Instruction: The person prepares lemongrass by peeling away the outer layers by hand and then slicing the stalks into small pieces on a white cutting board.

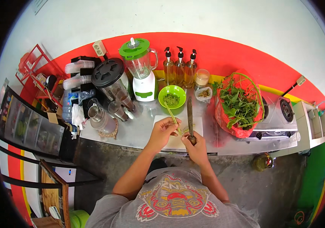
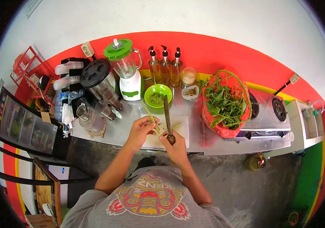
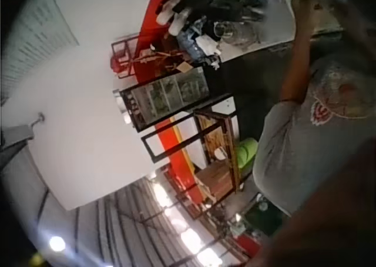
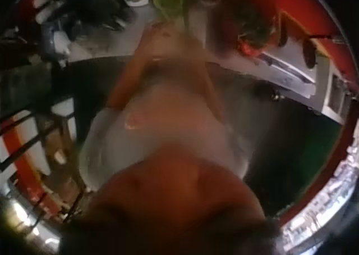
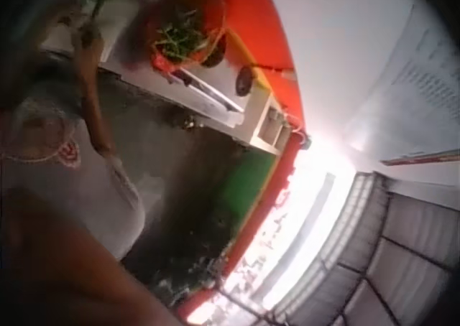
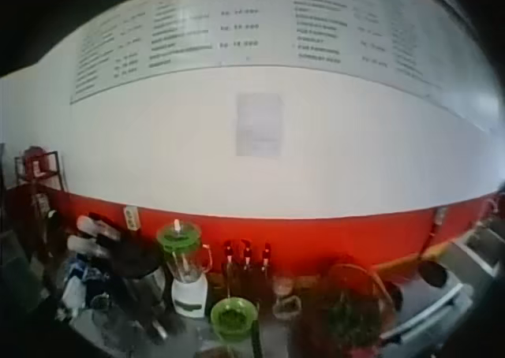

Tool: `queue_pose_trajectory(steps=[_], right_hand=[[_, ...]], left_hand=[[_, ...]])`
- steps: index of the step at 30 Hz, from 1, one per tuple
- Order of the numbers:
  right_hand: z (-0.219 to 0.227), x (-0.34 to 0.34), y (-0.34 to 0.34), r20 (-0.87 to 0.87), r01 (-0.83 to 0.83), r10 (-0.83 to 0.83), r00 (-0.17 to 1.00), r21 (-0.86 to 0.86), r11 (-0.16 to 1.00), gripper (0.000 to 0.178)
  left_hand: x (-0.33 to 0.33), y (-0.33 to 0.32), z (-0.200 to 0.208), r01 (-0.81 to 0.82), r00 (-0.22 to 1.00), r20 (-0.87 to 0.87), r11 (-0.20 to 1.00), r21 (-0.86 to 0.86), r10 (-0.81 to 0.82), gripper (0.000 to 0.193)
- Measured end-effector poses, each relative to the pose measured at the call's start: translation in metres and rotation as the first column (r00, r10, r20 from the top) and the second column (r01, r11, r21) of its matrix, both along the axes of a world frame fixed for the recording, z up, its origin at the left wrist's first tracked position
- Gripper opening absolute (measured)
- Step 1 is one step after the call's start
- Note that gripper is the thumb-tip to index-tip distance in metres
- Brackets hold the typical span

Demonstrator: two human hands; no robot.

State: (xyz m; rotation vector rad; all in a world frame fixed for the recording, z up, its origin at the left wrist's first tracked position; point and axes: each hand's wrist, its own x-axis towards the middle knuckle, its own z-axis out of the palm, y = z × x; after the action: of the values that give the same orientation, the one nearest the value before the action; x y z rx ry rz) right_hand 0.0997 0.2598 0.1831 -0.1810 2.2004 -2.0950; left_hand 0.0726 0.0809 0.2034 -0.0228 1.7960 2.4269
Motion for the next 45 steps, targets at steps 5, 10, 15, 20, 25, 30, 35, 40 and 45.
queue_pose_trajectory(steps=[5, 10, 15, 20, 25, 30, 35, 40, 45], right_hand=[[0.011, 0.011, 0.009, -0.088, -0.041, 0.05, 0.995, 0.101, 0.994, 0.026], [0.016, 0.021, 0.012, -0.147, -0.03, 0.052, 0.988, 0.145, 0.989, 0.02], [0.023, 0.02, 0.015, -0.227, 0.029, 0.033, 0.973, 0.263, 0.964, 0.022], [0.011, 0.019, 0.018, -0.267, 0.094, -0.018, 0.963, 0.273, 0.957, 0.024], [0.009, 0.016, 0.013, -0.315, 0.109, -0.016, 0.949, 0.277, 0.955, 0.019], [0.004, 0.015, 0.002, -0.392, 0.155, -0.043, 0.919, 0.257, 0.954, 0.019], [0.009, 0.014, -0.009, -0.408, 0.141, -0.014, 0.913, 0.281, 0.95, 0.019], [0.007, 0.021, -0.014, -0.383, 0.13, -0.005, 0.924, 0.301, 0.945, 0.02], [0.003, 0.026, -0.013, -0.372, 0.121, 0.006, 0.928, 0.319, 0.94, 0.022]], left_hand=[[-0.008, -0.001, 0.023, -0.028, 0.998, -0.054, 0.999, -0.031, 0.026, 0.022], [-0.006, 0.006, 0.033, -0.018, 0.997, -0.076, 0.998, -0.067, 0.013, 0.021], [-0.003, 0.015, 0.033, 0.002, 0.999, -0.038, 1.0, -0.03, -0.003, 0.024], [0.003, 0.021, 0.028, -0.007, 0.999, -0.046, 1.0, -0.025, 0.006, 0.022], [0.009, 0.028, 0.028, -0.073, 0.997, -0.007, 0.997, -0.027, 0.073, 0.018], [0.012, 0.027, 0.02, -0.153, 0.988, -0.011, 0.988, -0.018, 0.153, 0.016], [0.02, 0.024, 0.017, -0.17, 0.985, 0.042, 0.983, 0.073, 0.167, 0.015], [0.027, 0.026, 0.01, -0.265, 0.963, 0.09, 0.947, 0.183, 0.253, 0.016], [0.038, 0.026, 0.0, -0.244, 0.97, 0.046, 0.94, 0.238, 0.24, 0.007]])
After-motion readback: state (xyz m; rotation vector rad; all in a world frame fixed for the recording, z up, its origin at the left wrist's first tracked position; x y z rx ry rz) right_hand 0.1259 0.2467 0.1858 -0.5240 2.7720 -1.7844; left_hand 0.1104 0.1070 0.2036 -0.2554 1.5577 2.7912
